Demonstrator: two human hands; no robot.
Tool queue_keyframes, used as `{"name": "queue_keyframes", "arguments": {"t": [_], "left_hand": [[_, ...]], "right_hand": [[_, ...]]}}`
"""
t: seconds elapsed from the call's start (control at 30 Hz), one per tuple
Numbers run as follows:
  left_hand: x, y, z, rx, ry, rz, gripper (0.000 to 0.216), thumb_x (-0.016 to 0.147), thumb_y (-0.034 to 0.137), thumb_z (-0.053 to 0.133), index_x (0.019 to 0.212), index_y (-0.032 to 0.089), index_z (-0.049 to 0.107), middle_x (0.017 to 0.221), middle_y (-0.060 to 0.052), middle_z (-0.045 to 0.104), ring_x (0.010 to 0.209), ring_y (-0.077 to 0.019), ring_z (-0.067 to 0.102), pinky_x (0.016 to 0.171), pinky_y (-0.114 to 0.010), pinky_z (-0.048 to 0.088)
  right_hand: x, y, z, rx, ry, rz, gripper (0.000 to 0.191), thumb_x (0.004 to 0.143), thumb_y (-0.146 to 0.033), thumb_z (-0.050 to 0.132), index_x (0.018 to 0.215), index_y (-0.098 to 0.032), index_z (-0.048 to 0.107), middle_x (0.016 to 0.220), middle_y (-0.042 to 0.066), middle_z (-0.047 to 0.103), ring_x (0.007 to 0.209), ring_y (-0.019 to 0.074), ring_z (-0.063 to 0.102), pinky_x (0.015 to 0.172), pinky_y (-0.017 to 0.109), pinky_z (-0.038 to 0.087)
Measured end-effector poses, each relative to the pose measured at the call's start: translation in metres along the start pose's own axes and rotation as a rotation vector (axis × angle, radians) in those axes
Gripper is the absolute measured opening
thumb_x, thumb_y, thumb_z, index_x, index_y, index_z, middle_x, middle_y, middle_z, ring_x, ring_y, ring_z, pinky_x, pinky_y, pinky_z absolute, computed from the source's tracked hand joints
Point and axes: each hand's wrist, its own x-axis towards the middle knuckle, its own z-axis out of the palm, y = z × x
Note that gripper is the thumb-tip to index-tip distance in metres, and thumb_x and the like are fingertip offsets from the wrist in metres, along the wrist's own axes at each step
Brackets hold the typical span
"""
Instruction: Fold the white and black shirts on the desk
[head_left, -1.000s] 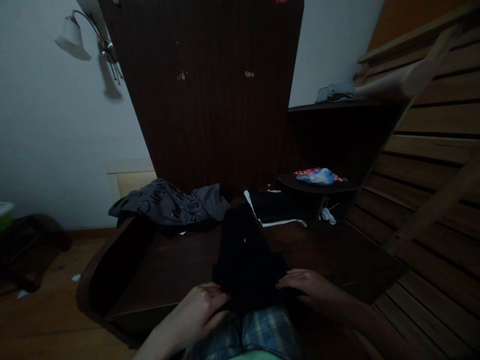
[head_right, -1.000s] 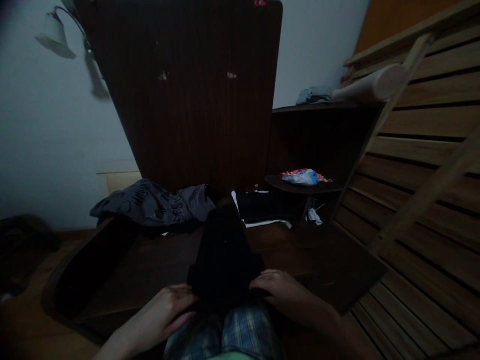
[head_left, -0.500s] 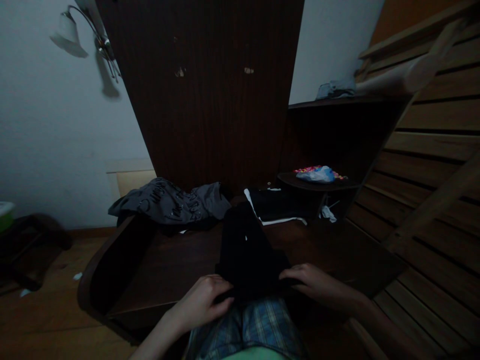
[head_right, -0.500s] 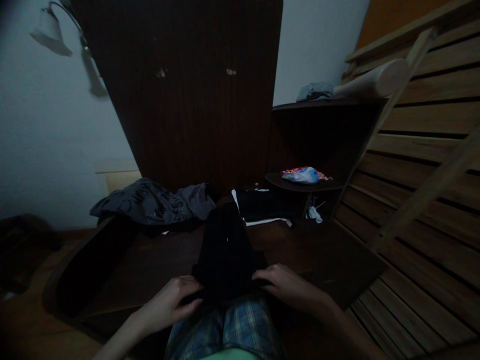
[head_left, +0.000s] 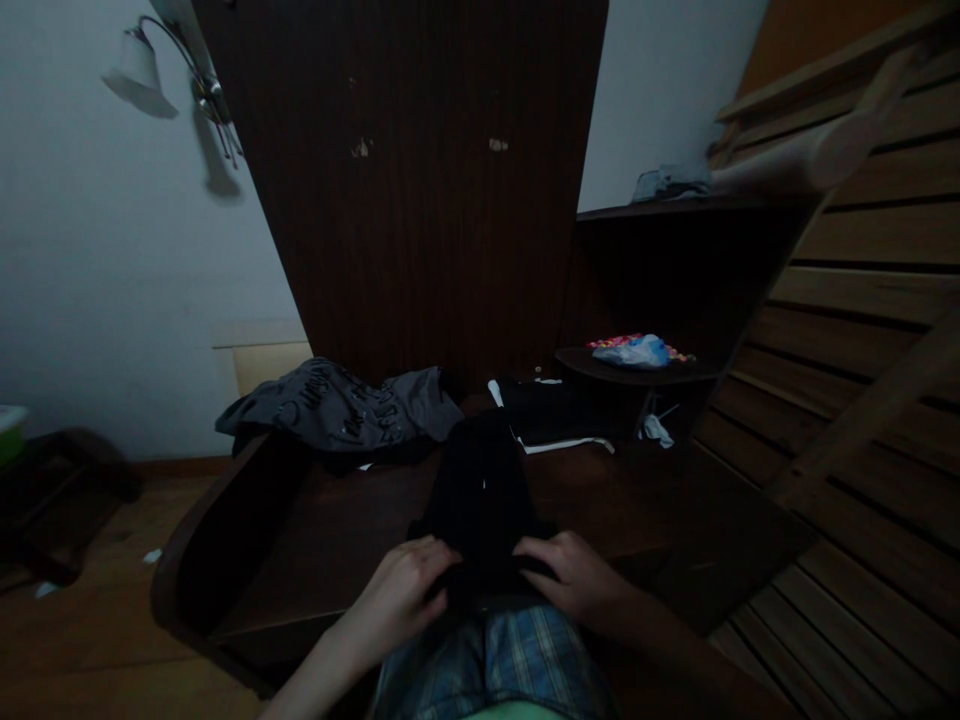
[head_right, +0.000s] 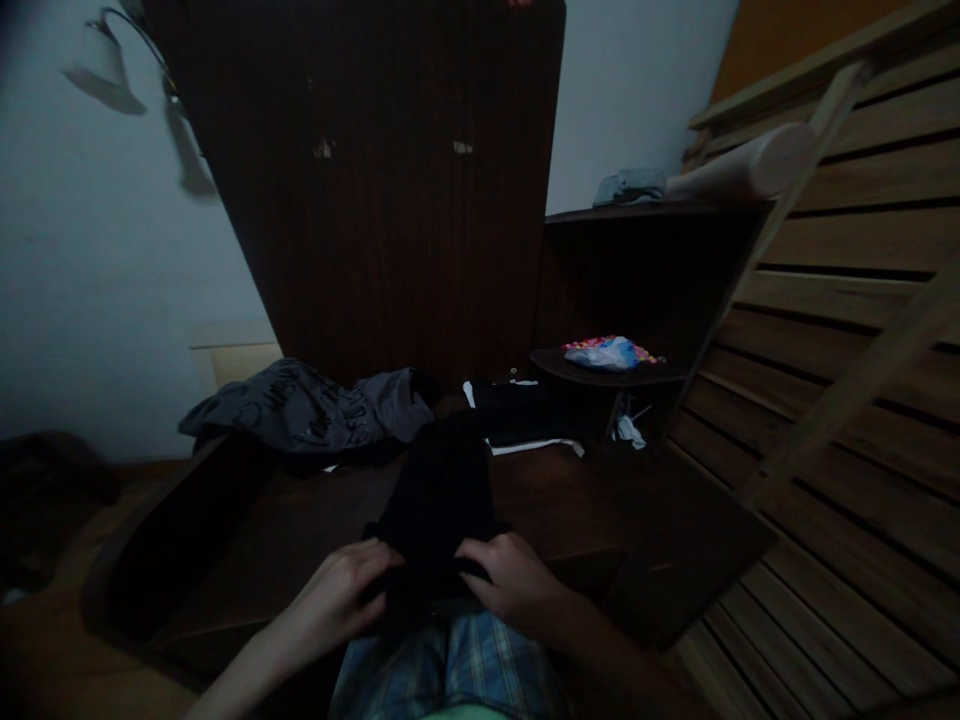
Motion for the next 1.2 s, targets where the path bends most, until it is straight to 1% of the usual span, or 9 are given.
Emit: {"name": "queue_keyframes", "arguments": {"t": [0.17, 0.27, 0.4, 0.53, 0.63, 0.73, 0.97, 1.1, 1.2], "left_hand": [[-0.023, -0.039, -0.024, 0.098, 0.066, 0.016, 0.023, 0.063, 0.007, 0.041, 0.076, 0.02, 0.055, 0.081, -0.003, 0.061, 0.082, -0.0184, 0.053, 0.081, -0.034, 0.038], [-0.047, -0.08, -0.031, 0.065, 0.109, -0.001, 0.023, 0.065, 0.008, 0.038, 0.071, 0.021, 0.056, 0.084, -0.004, 0.063, 0.088, -0.0186, 0.053, 0.086, -0.036, 0.037], [-0.074, -0.116, -0.035, 0.245, 0.226, -0.277, 0.023, 0.067, 0.014, 0.041, 0.073, 0.023, 0.061, 0.103, -0.005, 0.062, 0.101, -0.0245, 0.051, 0.089, -0.045, 0.036], [-0.074, -0.104, -0.027, 0.268, 0.325, -0.402, 0.03, 0.076, 0.018, 0.036, 0.094, 0.019, 0.059, 0.111, -0.008, 0.058, 0.103, -0.0212, 0.053, 0.09, -0.038, 0.041], [-0.063, -0.092, -0.011, 0.257, 0.264, -0.42, 0.037, 0.082, 0.035, 0.037, 0.111, 0.017, 0.053, 0.116, -0.009, 0.055, 0.107, -0.0208, 0.051, 0.091, -0.035, 0.041], [-0.056, -0.101, 0.005, 0.305, 0.197, -0.431, 0.045, 0.08, 0.043, 0.042, 0.118, 0.021, 0.048, 0.126, -0.01, 0.048, 0.118, -0.0258, 0.041, 0.093, -0.042, 0.037], [-0.052, -0.125, 0.004, 0.151, 0.081, -0.255, 0.041, 0.079, 0.022, 0.04, 0.12, 0.026, 0.046, 0.133, -0.005, 0.04, 0.125, -0.0209, 0.03, 0.099, -0.045, 0.028], [-0.037, -0.111, 0.009, 0.13, 0.114, -0.238, 0.045, 0.074, 0.012, 0.037, 0.117, 0.023, 0.047, 0.134, -0.005, 0.039, 0.126, -0.0204, 0.028, 0.1, -0.048, 0.024], [-0.029, -0.103, 0.017, 0.16, 0.134, -0.242, 0.046, 0.074, 0.012, 0.036, 0.118, 0.022, 0.045, 0.134, -0.006, 0.038, 0.126, -0.0211, 0.028, 0.1, -0.049, 0.024]], "right_hand": [[0.006, -0.008, -0.01, 0.197, -0.179, -0.181, 0.029, 0.079, -0.042, 0.048, 0.099, -0.023, 0.059, 0.091, 0.001, 0.065, 0.085, 0.0156, 0.058, 0.076, 0.023, 0.042], [0.02, 0.011, -0.012, 0.231, -0.04, -0.14, 0.026, 0.083, -0.038, 0.042, 0.094, -0.022, 0.06, 0.092, 0.001, 0.065, 0.088, 0.0153, 0.058, 0.079, 0.026, 0.042], [0.05, 0.045, -0.002, 0.185, 0.167, -0.108, 0.024, 0.084, -0.028, 0.042, 0.099, -0.018, 0.058, 0.103, 0.005, 0.062, 0.097, 0.0162, 0.055, 0.087, 0.03, 0.04], [0.079, 0.057, 0.014, 0.044, 0.264, -0.168, 0.027, 0.08, -0.017, 0.046, 0.105, -0.018, 0.055, 0.116, 0.006, 0.055, 0.11, 0.017, 0.047, 0.095, 0.034, 0.034], [0.095, 0.05, 0.023, -0.116, 0.236, -0.166, 0.027, 0.078, -0.014, 0.047, 0.104, -0.017, 0.055, 0.11, 0.008, 0.057, 0.105, 0.0193, 0.048, 0.092, 0.035, 0.036], [0.102, 0.042, 0.026, -0.253, 0.208, -0.098, 0.02, 0.078, -0.013, 0.043, 0.093, -0.014, 0.057, 0.095, 0.009, 0.058, 0.093, 0.0202, 0.051, 0.082, 0.034, 0.04], [0.054, 0.027, 0.033, -0.175, 0.109, -0.017, 0.014, 0.068, -0.009, 0.044, 0.072, -0.017, 0.055, 0.075, 0.002, 0.056, 0.072, 0.0144, 0.051, 0.066, 0.024, 0.04], [0.026, 0.04, 0.029, -0.038, 0.117, 0.066, 0.029, 0.075, -0.017, 0.041, 0.101, -0.019, 0.054, 0.077, 0.002, 0.058, 0.066, 0.0132, 0.054, 0.064, 0.025, 0.043], [0.023, 0.069, 0.012, -0.016, 0.325, 0.187, 0.052, 0.079, -0.032, 0.041, 0.128, -0.02, 0.03, 0.11, 0.009, 0.052, 0.08, 0.0171, 0.058, 0.073, 0.031, 0.046]]}}
